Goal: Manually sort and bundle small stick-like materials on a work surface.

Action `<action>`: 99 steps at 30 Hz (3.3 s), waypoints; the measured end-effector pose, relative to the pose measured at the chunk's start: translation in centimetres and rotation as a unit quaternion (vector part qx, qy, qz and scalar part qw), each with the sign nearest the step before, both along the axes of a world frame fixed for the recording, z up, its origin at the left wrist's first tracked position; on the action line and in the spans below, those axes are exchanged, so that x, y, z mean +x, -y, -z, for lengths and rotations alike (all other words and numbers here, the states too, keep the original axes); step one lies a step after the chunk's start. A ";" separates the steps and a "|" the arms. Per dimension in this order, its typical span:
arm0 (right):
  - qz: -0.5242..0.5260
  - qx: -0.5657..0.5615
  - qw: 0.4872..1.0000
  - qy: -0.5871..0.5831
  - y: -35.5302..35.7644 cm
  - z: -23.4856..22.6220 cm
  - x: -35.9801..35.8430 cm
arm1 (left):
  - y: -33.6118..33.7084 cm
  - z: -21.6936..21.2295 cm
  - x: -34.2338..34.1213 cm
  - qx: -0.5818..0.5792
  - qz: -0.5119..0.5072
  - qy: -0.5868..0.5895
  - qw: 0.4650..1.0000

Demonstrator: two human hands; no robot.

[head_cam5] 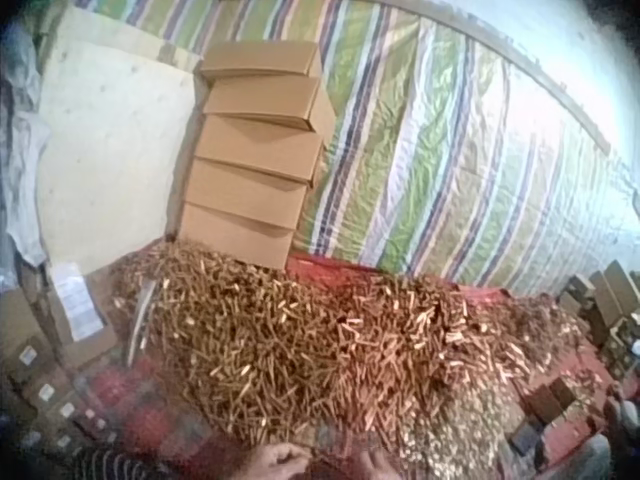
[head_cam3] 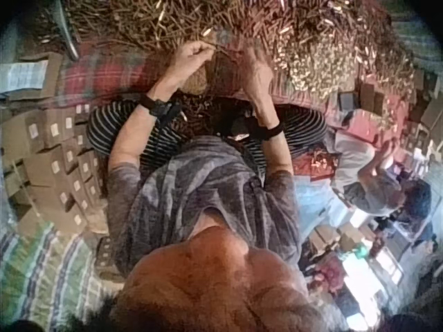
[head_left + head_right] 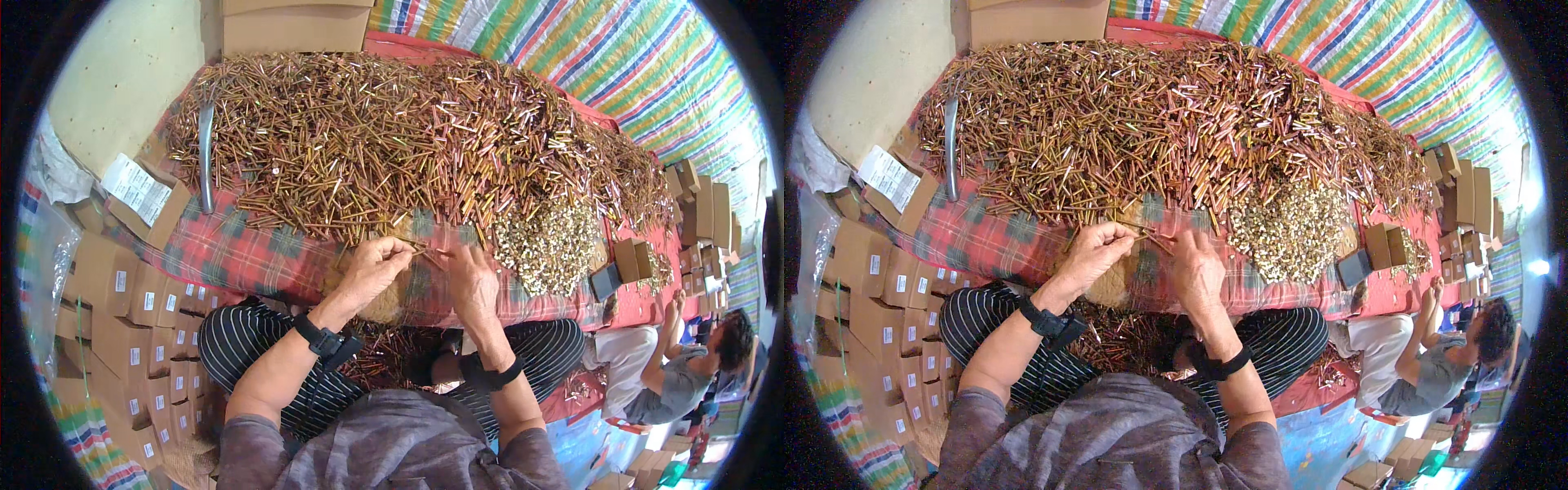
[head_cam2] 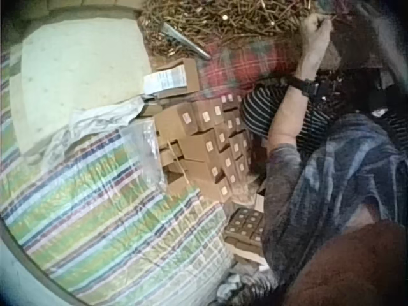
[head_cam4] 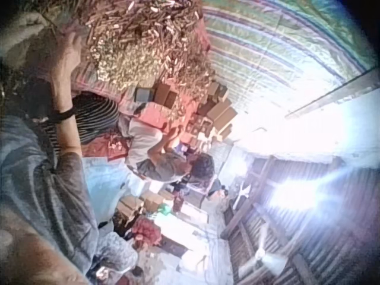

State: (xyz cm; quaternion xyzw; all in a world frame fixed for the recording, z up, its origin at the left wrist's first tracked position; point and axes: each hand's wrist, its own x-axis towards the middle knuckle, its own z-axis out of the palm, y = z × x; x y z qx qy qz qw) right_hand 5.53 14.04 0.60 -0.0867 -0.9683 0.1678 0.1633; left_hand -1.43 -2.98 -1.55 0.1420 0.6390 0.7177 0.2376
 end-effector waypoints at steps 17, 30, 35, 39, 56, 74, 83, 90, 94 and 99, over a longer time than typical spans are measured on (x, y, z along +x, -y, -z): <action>-0.082 -0.099 0.991 -0.047 1.4 -0.5 1.0 | 0.7 -1.2 0.5 -0.101 0.033 -0.128 0.986; -0.183 -0.152 0.970 -0.049 0.0 0.0 1.6 | -0.1 -0.4 0.9 -0.014 0.128 0.092 0.987; -0.180 -0.202 0.963 -0.019 2.1 -1.0 2.1 | -0.8 0.5 1.4 0.004 0.128 0.086 0.988; -0.004 -0.114 0.991 -0.071 -1.8 -0.8 1.0 | -0.3 0.5 1.4 0.063 0.106 0.165 0.979; 0.051 0.068 0.996 -0.031 -6.3 2.4 0.7 | 0.0 -0.6 1.5 0.101 0.004 0.158 0.982; -0.135 -0.393 0.909 -0.036 2.2 0.0 1.5 | 0.5 -0.3 1.4 0.119 0.020 0.214 0.969; -0.088 -0.280 0.956 -0.010 2.7 -0.8 1.6 | 0.2 0.6 1.8 0.111 0.024 0.156 0.981; -0.060 -0.367 0.928 -0.016 2.7 -0.1 1.3 | 0.0 0.7 2.0 0.124 0.037 0.163 0.978; -0.042 -0.266 0.962 0.052 2.5 -0.5 1.6 | 0.1 0.6 2.2 0.119 0.048 0.146 0.981; -0.099 -0.260 0.957 -0.081 3.1 -0.9 1.8 | 0.1 0.2 2.3 0.110 0.051 0.155 0.980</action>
